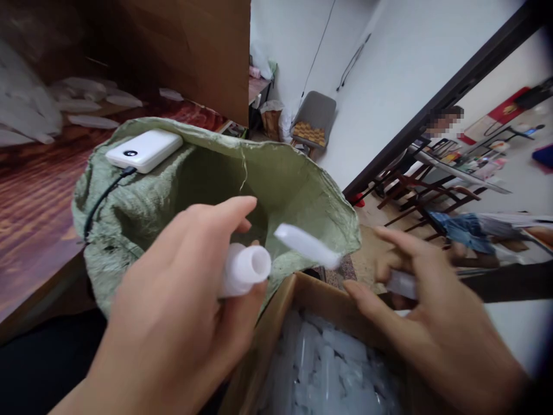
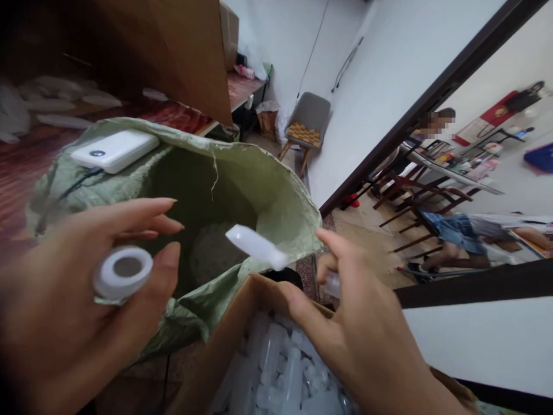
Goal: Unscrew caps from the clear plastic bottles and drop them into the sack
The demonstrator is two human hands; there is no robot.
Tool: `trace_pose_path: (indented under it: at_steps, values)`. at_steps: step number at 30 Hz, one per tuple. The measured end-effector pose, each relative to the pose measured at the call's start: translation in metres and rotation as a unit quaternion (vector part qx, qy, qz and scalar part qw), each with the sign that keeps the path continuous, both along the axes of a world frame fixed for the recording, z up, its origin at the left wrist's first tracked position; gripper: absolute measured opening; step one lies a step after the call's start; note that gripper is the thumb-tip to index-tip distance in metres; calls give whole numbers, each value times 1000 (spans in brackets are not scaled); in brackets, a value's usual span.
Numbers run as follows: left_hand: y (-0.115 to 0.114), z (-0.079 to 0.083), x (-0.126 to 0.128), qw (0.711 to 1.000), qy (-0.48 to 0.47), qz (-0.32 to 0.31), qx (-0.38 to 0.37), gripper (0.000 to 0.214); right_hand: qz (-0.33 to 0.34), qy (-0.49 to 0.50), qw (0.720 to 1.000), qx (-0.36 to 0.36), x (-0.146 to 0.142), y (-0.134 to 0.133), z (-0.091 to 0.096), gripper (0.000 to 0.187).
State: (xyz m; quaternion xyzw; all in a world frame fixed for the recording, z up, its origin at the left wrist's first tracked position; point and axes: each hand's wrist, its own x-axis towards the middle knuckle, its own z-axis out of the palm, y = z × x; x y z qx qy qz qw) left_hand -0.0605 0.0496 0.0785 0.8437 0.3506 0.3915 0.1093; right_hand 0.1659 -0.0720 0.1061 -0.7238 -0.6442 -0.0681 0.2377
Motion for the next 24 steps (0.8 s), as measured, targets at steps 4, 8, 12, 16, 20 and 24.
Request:
trace_pose_path:
  at_steps: [4,8,12,16,20,24]
  values:
    - [1,-4,7,998,13,5,-63,25,9,6,999,-43,3,-1,-7,19]
    - [-2,-7,14,995,50,-24,-83,23,74,31,996,-30,4,-9,-2,18]
    - [-9,-8,18,975,125,-142,-120,7,96,63,993,-15,0,-16,5,35]
    - [-19,-11,23,956,111,-228,-149,12,165,102,981,-19,-6,-18,3,36]
    - [-24,-11,27,943,42,-273,-183,27,208,142,968,-12,-10,-17,1,26]
    - [-22,-5,29,895,-21,-313,-316,33,246,132,959,-39,-7,-20,1,32]
